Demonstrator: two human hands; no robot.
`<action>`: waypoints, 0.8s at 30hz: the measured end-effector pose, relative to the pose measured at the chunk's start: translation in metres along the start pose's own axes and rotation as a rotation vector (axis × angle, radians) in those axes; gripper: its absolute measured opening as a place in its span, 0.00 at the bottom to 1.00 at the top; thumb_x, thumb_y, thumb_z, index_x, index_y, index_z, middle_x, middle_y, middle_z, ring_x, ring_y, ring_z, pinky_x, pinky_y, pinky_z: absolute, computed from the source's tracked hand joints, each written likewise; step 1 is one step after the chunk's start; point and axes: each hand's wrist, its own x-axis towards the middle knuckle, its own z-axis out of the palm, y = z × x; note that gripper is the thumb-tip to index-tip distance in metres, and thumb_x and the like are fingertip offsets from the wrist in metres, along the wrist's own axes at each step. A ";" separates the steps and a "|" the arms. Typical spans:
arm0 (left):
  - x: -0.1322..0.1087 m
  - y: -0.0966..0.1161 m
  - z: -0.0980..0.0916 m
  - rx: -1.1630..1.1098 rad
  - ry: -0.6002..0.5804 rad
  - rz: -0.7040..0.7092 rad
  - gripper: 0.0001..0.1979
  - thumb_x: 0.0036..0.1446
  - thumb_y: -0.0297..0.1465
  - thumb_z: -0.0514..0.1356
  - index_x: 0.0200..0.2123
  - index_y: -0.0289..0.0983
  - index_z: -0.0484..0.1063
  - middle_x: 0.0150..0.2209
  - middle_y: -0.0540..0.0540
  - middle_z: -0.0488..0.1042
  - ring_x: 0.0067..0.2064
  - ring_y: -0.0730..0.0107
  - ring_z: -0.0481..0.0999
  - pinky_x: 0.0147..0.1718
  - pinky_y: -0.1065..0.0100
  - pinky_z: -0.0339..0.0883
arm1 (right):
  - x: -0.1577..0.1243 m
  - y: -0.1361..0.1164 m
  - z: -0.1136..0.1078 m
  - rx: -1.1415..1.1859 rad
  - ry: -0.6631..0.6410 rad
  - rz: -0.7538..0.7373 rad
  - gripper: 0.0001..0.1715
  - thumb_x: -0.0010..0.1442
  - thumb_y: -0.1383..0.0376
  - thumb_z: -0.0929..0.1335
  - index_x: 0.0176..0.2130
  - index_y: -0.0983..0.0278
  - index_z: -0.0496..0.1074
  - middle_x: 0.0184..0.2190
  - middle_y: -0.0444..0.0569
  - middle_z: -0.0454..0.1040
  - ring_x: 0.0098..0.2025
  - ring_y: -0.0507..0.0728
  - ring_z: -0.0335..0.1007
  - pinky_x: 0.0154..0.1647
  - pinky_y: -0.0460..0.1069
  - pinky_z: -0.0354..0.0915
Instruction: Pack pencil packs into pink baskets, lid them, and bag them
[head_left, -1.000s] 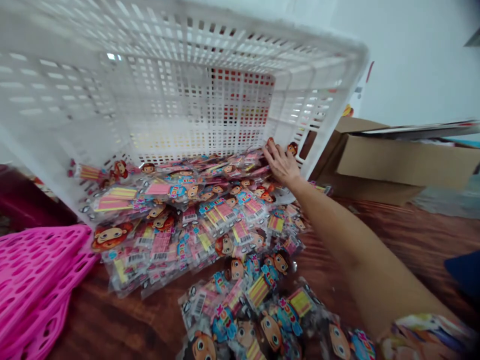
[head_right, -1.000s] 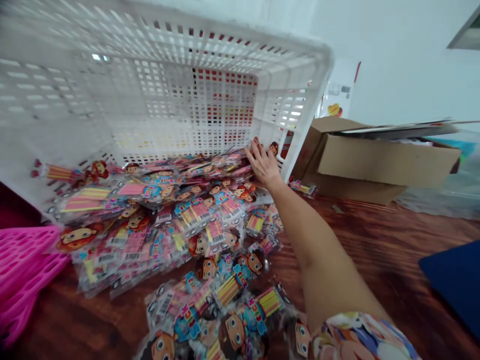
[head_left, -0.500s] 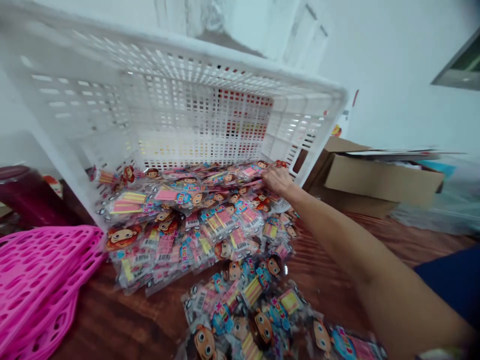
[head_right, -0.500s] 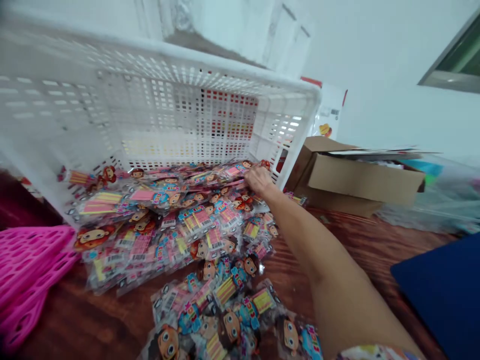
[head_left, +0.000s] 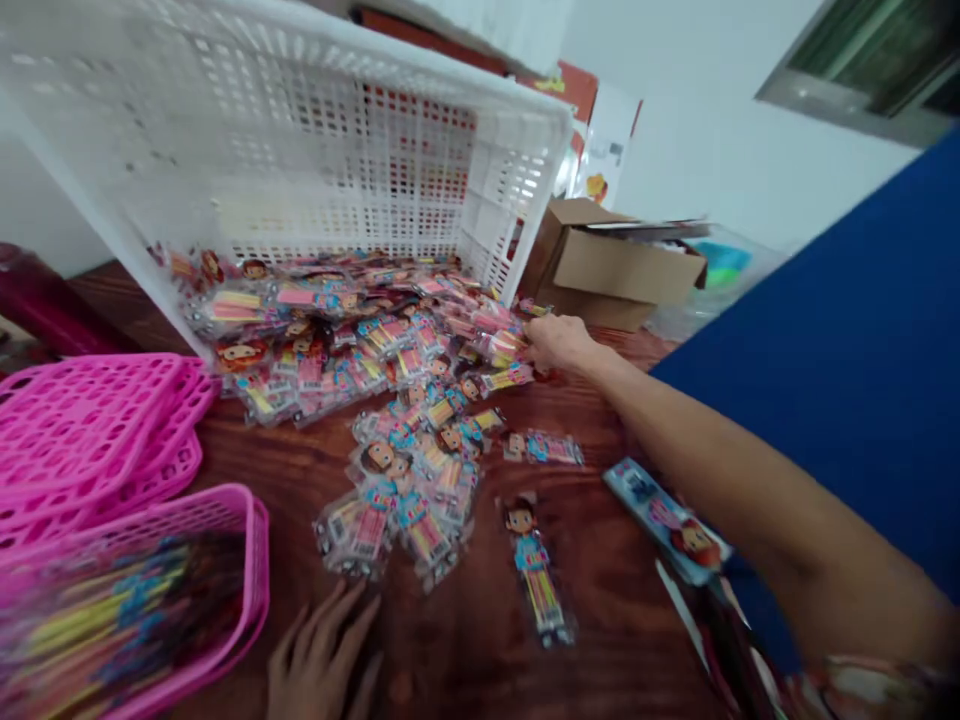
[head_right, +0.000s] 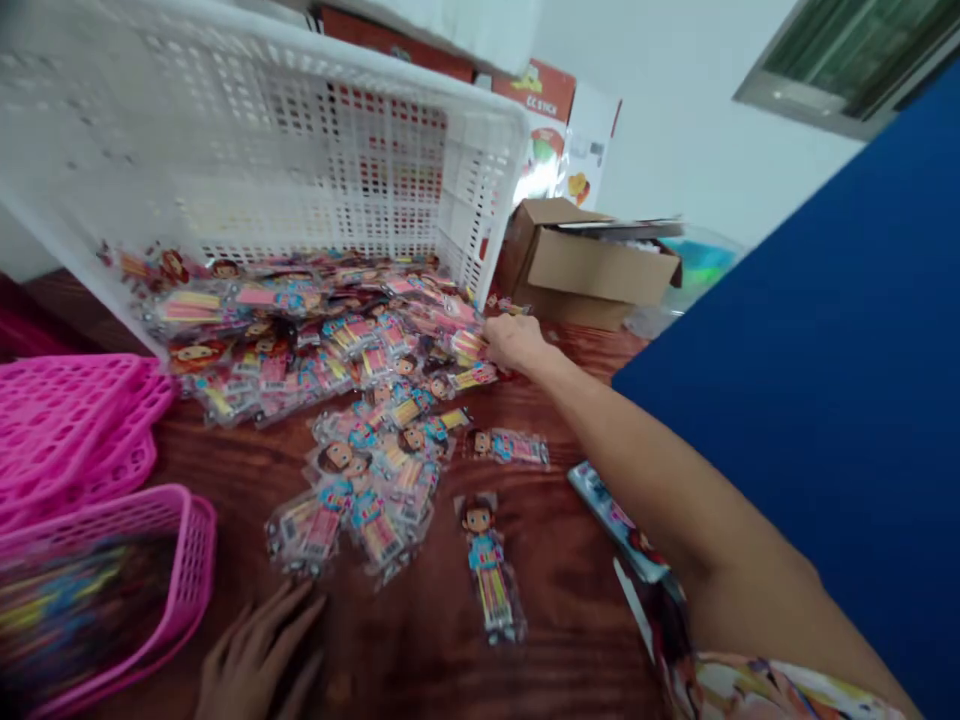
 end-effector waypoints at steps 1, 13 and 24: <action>0.000 0.000 -0.002 -0.010 0.004 0.012 0.21 0.60 0.33 0.55 0.57 0.48 0.66 0.56 0.46 0.73 0.57 0.56 0.70 0.53 0.51 0.62 | -0.015 0.000 0.008 0.029 -0.043 0.001 0.19 0.57 0.60 0.68 0.46 0.64 0.77 0.44 0.60 0.78 0.47 0.64 0.75 0.43 0.51 0.67; 0.094 0.052 -0.001 0.013 -0.128 -0.152 0.26 0.59 0.42 0.59 0.61 0.49 0.64 0.65 0.39 0.60 0.66 0.31 0.50 0.55 0.27 0.47 | -0.134 -0.005 0.022 0.151 0.004 -0.070 0.15 0.61 0.59 0.65 0.44 0.61 0.77 0.43 0.56 0.79 0.46 0.62 0.76 0.42 0.50 0.67; 0.145 0.003 0.004 -0.058 -0.153 -0.071 0.16 0.56 0.33 0.61 0.48 0.43 0.72 0.59 0.40 0.67 0.66 0.41 0.54 0.58 0.37 0.52 | -0.243 -0.090 0.100 0.188 0.198 -0.250 0.25 0.65 0.75 0.54 0.56 0.66 0.67 0.48 0.58 0.74 0.48 0.61 0.70 0.35 0.50 0.68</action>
